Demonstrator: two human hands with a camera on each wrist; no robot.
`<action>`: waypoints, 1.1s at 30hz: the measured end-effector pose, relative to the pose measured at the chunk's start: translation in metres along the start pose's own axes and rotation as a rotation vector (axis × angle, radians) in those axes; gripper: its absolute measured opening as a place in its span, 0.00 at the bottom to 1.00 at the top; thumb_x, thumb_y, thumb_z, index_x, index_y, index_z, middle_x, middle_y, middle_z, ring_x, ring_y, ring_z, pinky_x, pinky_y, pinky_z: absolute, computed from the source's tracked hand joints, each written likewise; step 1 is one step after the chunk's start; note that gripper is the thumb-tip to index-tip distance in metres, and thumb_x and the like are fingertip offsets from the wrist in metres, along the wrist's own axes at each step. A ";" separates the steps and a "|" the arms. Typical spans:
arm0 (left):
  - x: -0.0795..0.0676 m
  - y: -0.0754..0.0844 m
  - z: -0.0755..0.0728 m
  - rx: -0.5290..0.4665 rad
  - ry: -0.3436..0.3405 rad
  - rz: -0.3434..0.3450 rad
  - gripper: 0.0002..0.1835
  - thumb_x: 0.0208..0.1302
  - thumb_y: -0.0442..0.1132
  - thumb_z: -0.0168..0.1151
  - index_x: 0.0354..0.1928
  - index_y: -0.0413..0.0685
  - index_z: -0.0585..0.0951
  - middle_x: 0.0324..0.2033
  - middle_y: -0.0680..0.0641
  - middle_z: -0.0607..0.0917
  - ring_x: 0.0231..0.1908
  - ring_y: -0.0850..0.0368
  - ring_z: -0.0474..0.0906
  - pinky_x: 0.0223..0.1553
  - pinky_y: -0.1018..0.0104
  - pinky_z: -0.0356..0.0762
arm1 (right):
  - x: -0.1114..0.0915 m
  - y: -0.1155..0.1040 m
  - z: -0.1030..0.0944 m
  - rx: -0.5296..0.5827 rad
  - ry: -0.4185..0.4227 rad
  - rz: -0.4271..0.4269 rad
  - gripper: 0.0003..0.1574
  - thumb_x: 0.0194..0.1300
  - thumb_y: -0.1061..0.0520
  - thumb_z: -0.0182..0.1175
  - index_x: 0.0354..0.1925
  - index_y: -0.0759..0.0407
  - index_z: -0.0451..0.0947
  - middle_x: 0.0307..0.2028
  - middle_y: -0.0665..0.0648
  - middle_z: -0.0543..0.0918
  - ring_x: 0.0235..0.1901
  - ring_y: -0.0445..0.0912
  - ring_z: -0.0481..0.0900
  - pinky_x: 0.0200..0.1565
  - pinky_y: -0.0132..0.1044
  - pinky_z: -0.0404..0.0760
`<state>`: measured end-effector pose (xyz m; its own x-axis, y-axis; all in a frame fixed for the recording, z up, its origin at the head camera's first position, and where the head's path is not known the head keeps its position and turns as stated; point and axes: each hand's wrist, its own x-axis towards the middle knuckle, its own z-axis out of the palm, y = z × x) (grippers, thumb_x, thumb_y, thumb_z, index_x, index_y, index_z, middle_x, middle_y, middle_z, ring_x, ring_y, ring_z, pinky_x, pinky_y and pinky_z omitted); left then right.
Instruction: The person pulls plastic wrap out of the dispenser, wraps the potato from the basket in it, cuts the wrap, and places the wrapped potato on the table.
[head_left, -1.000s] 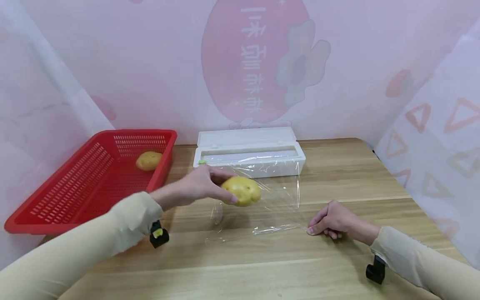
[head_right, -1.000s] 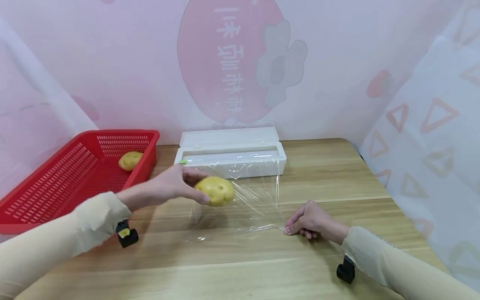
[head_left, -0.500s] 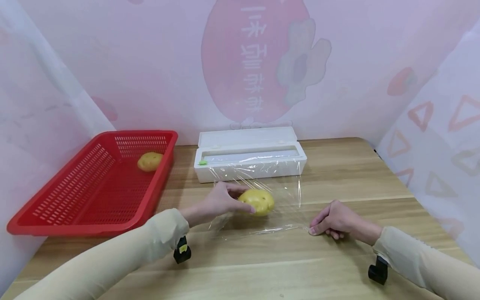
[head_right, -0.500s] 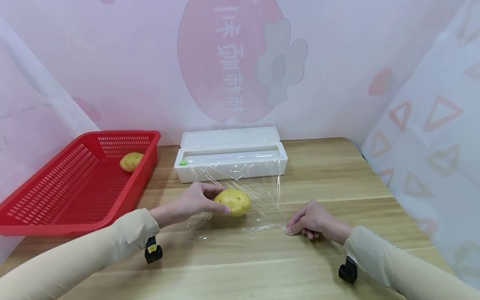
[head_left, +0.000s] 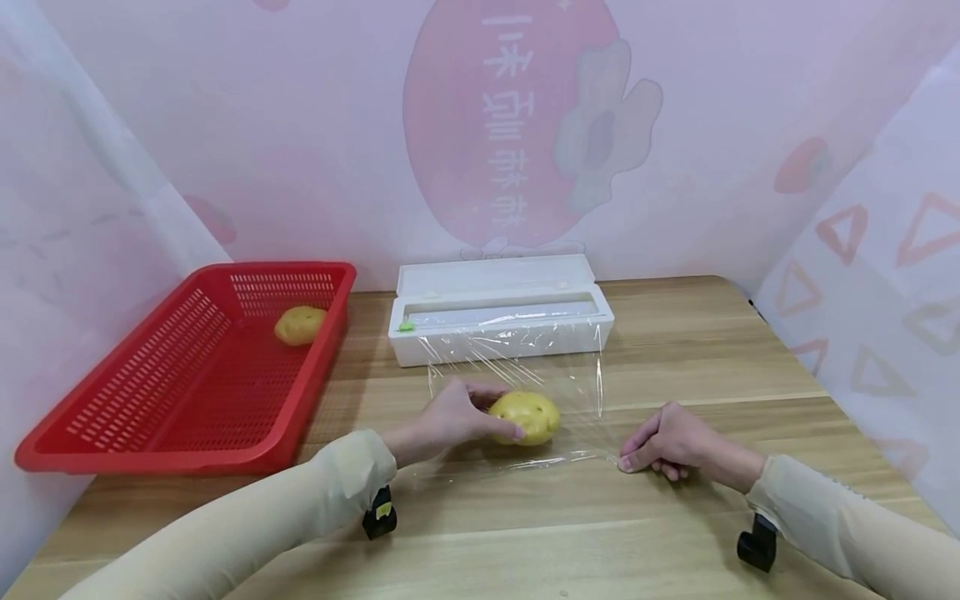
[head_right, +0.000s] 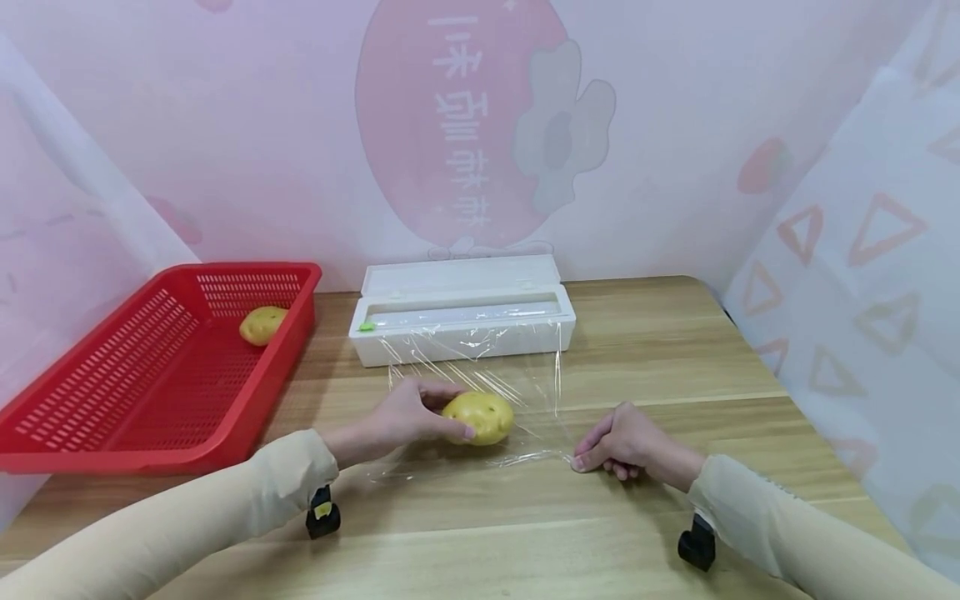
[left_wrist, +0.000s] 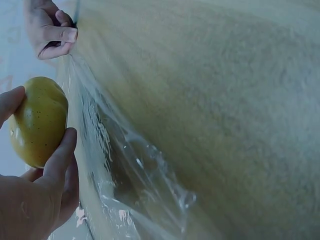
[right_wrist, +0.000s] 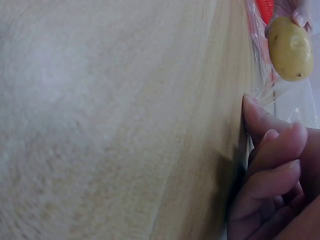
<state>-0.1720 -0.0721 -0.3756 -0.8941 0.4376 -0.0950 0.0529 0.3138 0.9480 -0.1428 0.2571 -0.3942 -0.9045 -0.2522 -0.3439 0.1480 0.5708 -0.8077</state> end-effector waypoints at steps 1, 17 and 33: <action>0.000 0.000 0.001 -0.004 -0.003 -0.005 0.30 0.40 0.40 0.83 0.51 0.47 0.85 0.40 0.51 0.87 0.42 0.54 0.81 0.45 0.62 0.78 | 0.000 0.000 0.000 0.001 -0.001 0.001 0.14 0.43 0.56 0.81 0.28 0.61 0.88 0.11 0.51 0.75 0.07 0.36 0.65 0.12 0.27 0.64; -0.004 -0.009 0.008 0.079 -0.032 -0.043 0.31 0.43 0.44 0.82 0.53 0.47 0.85 0.37 0.52 0.87 0.38 0.58 0.81 0.39 0.63 0.80 | 0.000 -0.001 0.000 -0.003 0.007 0.021 0.14 0.43 0.57 0.81 0.29 0.61 0.88 0.11 0.52 0.76 0.08 0.37 0.65 0.12 0.27 0.65; -0.007 -0.018 0.006 0.036 -0.056 0.017 0.31 0.46 0.42 0.81 0.56 0.47 0.83 0.41 0.53 0.87 0.42 0.58 0.82 0.43 0.65 0.79 | 0.001 0.000 0.000 -0.012 -0.002 0.024 0.14 0.44 0.56 0.80 0.29 0.61 0.88 0.11 0.51 0.75 0.07 0.37 0.65 0.12 0.27 0.63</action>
<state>-0.1646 -0.0758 -0.3940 -0.8667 0.4894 -0.0965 0.0849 0.3353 0.9383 -0.1435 0.2563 -0.3943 -0.9000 -0.2399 -0.3639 0.1647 0.5857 -0.7936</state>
